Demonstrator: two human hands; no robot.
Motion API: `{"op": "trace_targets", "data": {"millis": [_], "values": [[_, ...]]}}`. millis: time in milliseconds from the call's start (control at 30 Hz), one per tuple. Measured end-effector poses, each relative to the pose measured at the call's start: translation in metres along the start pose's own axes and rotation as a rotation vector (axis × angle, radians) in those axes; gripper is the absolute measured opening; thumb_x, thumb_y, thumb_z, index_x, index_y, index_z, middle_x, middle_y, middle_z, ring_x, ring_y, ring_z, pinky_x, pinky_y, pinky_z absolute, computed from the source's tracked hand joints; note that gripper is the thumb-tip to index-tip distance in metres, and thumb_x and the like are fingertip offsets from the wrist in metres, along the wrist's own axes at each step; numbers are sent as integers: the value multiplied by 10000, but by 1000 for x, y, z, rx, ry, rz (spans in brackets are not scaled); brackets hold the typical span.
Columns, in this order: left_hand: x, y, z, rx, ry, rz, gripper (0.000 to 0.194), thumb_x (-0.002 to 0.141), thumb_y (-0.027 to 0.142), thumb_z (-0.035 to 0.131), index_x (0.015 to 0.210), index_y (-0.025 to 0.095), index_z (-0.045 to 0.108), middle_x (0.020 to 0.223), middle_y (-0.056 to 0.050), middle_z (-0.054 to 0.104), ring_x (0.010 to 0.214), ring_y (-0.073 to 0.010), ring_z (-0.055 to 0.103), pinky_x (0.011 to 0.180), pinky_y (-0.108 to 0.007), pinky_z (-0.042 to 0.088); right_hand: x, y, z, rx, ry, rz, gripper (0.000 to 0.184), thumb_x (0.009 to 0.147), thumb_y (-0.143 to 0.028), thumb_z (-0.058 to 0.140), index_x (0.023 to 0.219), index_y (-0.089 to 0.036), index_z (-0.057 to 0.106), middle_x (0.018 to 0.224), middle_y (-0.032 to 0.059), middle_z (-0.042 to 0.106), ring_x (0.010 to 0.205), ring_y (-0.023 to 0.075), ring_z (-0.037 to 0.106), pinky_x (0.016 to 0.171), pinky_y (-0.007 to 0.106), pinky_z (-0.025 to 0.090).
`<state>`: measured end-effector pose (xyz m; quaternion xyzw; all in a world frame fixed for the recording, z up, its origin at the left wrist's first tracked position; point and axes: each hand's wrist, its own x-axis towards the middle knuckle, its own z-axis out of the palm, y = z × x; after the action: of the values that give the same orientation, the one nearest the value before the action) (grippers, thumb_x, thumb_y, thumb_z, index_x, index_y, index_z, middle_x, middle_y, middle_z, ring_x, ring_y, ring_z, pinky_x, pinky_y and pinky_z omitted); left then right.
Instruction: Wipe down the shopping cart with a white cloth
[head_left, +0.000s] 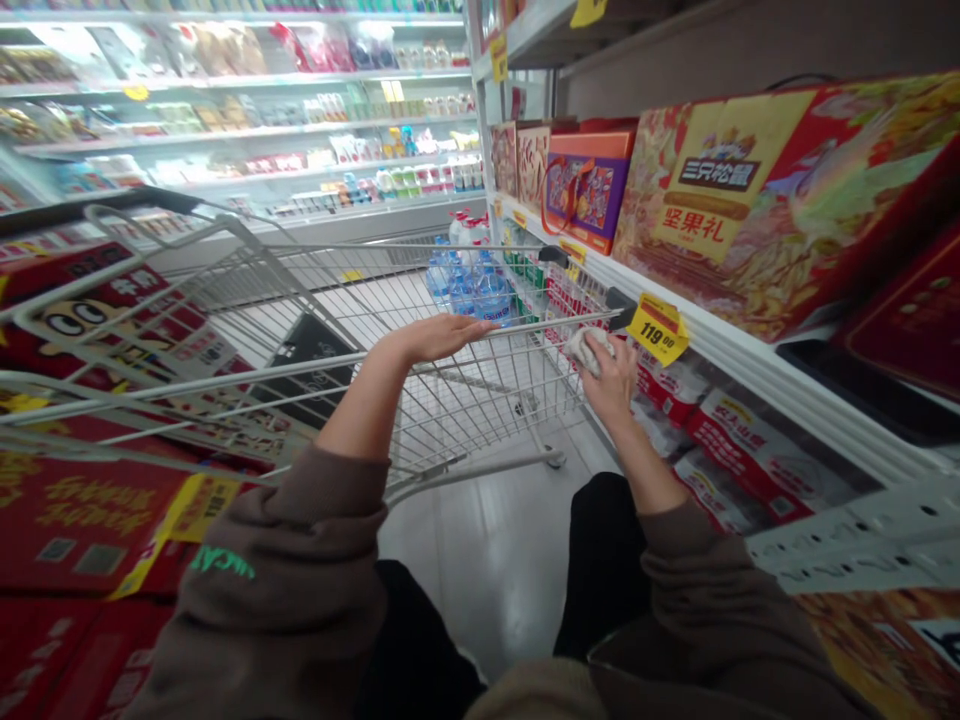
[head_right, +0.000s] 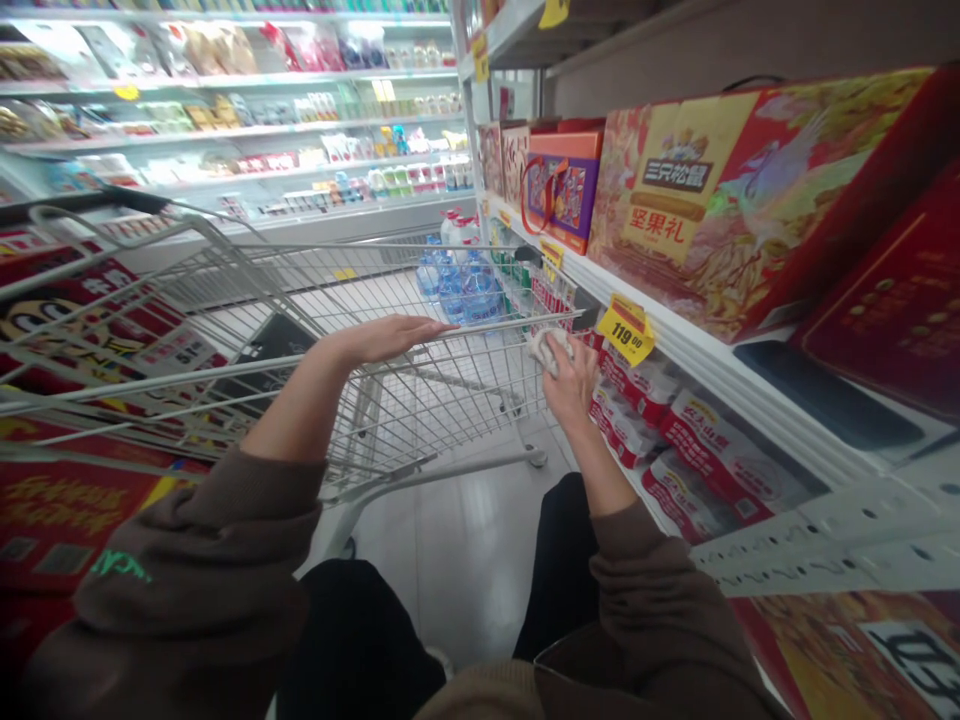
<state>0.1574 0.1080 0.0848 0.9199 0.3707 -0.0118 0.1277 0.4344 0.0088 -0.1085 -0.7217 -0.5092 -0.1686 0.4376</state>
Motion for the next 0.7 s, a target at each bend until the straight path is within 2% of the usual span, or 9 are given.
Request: {"op": "trace_targets", "data": {"millis": [67, 167, 233, 333, 433, 533, 600, 700], "values": [[2, 0, 1, -59, -48, 63, 758, 972, 726, 199, 1476, 281, 551, 1556, -17, 526, 1411, -217, 510, 1188, -313, 344, 0, -11, 6, -7, 18, 63, 490, 868, -230, 564, 1342, -316, 653, 1364, 90, 558, 1201, 271, 465, 1028, 468, 439], [5, -1, 1, -114, -76, 125, 698, 969, 713, 276, 1517, 338, 492, 1581, 19, 490, 1433, -216, 485, 1189, -323, 343, -7, -32, 13, -19, 50, 161, 468, 872, -238, 569, 1325, -296, 673, 1359, 112, 561, 1185, 286, 462, 1026, 486, 430], [7, -3, 1, -132, -82, 167, 653, 973, 684, 313, 1524, 370, 471, 1578, 40, 492, 1426, -216, 490, 1182, -330, 353, -15, -45, 15, -22, 32, 150, 477, 882, -243, 570, 1347, -300, 661, 1375, 118, 555, 1196, 295, 455, 1021, 489, 431], [8, -5, 1, -128, -78, 192, 636, 975, 652, 324, 1516, 359, 484, 1563, 30, 514, 1408, -217, 506, 1173, -332, 364, -25, -57, 15, -20, -27, 38, 517, 890, -241, 571, 1399, -323, 616, 1415, 110, 533, 1228, 296, 443, 1032, 487, 427], [6, -3, 1, -156, -70, 194, 639, 957, 637, 350, 1493, 335, 523, 1553, 19, 528, 1389, -213, 521, 1175, -323, 358, -26, -56, 10, -5, -41, 1, 500, 897, -239, 562, 1384, -335, 623, 1416, 96, 534, 1247, 288, 440, 1056, 483, 421], [4, 2, 2, -184, -69, 172, 615, 940, 615, 371, 1466, 354, 554, 1547, 48, 533, 1387, -207, 518, 1186, -327, 341, -20, -46, 6, -7, 20, 115, 500, 889, -242, 551, 1380, -309, 622, 1410, 107, 527, 1251, 292, 446, 1059, 487, 427], [4, 3, 2, -181, -58, 161, 610, 934, 605, 378, 1452, 347, 573, 1533, 50, 550, 1389, -211, 513, 1187, -328, 335, -14, -41, 5, -19, 55, 184, 569, 872, -246, 554, 1440, -282, 564, 1415, 121, 515, 1248, 298, 453, 1053, 491, 435], [6, 2, 5, -161, -24, 144, 610, 937, 610, 375, 1420, 321, 611, 1508, 31, 580, 1374, -218, 528, 1174, -320, 344, -12, -43, 8, -24, 59, 200, 636, 854, -249, 561, 1488, -283, 511, 1415, 120, 510, 1239, 301, 459, 1037, 491, 448]]}}
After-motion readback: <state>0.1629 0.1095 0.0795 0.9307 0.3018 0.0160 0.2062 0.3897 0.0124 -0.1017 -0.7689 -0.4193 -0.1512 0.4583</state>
